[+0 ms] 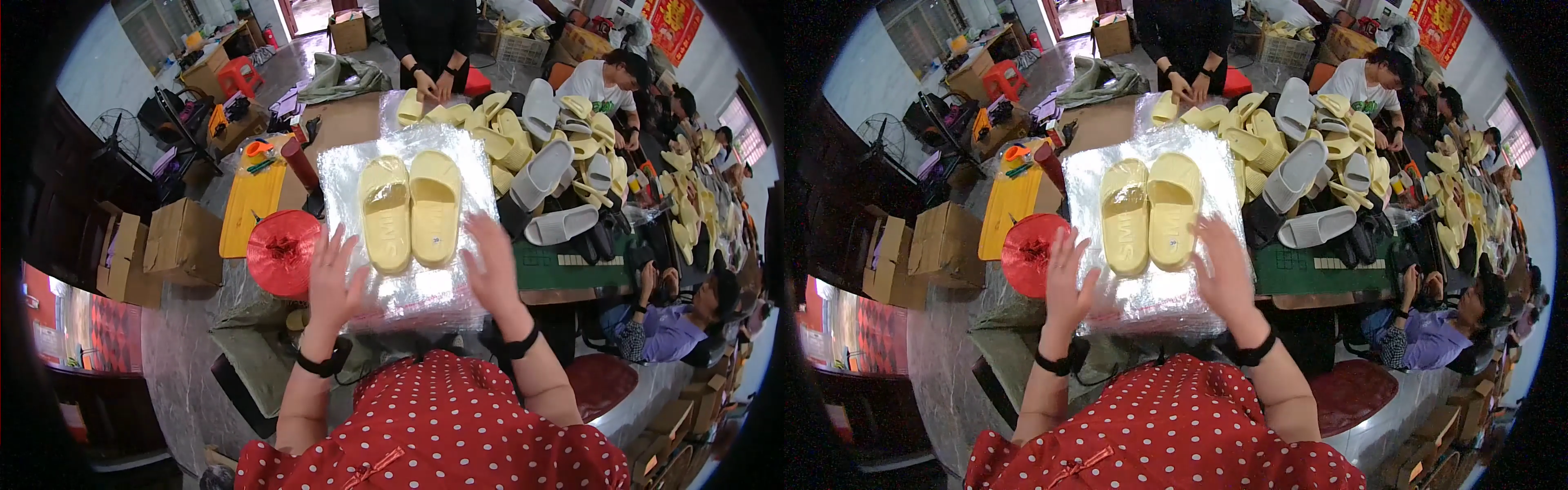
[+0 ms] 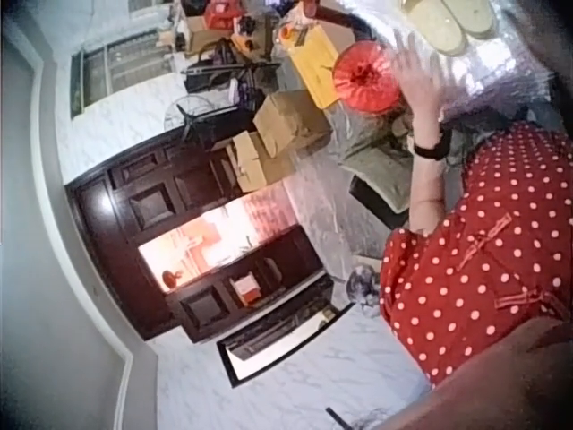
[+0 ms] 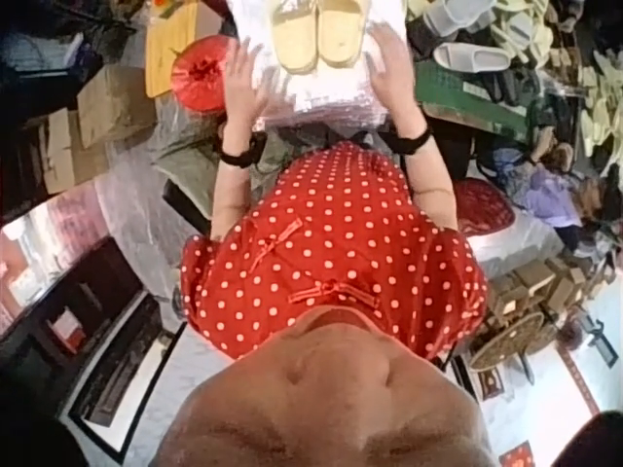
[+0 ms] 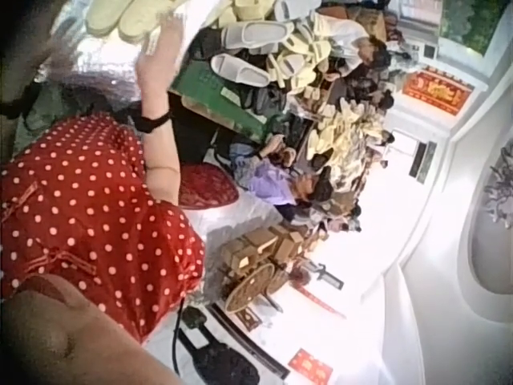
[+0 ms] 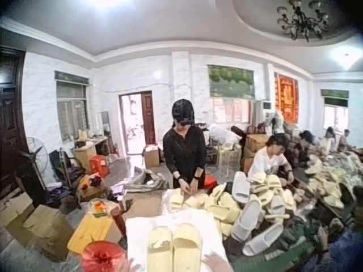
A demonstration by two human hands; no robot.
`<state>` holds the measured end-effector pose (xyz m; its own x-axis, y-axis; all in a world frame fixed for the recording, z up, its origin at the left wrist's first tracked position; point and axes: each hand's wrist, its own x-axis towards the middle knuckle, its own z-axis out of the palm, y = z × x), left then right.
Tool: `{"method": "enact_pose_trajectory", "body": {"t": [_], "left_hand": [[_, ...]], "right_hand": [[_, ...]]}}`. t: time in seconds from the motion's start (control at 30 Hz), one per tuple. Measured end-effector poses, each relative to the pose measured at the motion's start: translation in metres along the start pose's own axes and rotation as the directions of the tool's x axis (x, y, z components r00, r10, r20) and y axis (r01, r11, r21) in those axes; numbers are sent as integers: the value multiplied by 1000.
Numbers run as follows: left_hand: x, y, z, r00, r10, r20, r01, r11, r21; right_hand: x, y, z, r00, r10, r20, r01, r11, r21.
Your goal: Placing finished sandals into individual plastic bags at a manufacturing workstation.
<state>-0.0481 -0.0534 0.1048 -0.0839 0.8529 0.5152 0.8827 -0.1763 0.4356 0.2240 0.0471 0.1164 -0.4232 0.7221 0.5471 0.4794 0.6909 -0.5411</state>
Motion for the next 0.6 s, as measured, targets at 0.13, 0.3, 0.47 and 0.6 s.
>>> {"method": "enact_pose_trajectory", "body": {"t": [0.13,0.3,0.47,0.6], "left_hand": [[6,4,49,972,41,231,-67,992,109],[-22,-22,81,945,-42,325,14,996,87],[-16,-27,82,931,-40,364,21,998,55],[-8,-22,76,957,-258,131,272,957,-104]], "right_hand": [[-4,-12,62,939,-105,329,148,983,-107],[-34,18,80,924,76,374,12,974,-227],[-39,42,75,949,196,247,-187,981,-57],[-37,46,77,942,224,249,-234,972,8]]}}
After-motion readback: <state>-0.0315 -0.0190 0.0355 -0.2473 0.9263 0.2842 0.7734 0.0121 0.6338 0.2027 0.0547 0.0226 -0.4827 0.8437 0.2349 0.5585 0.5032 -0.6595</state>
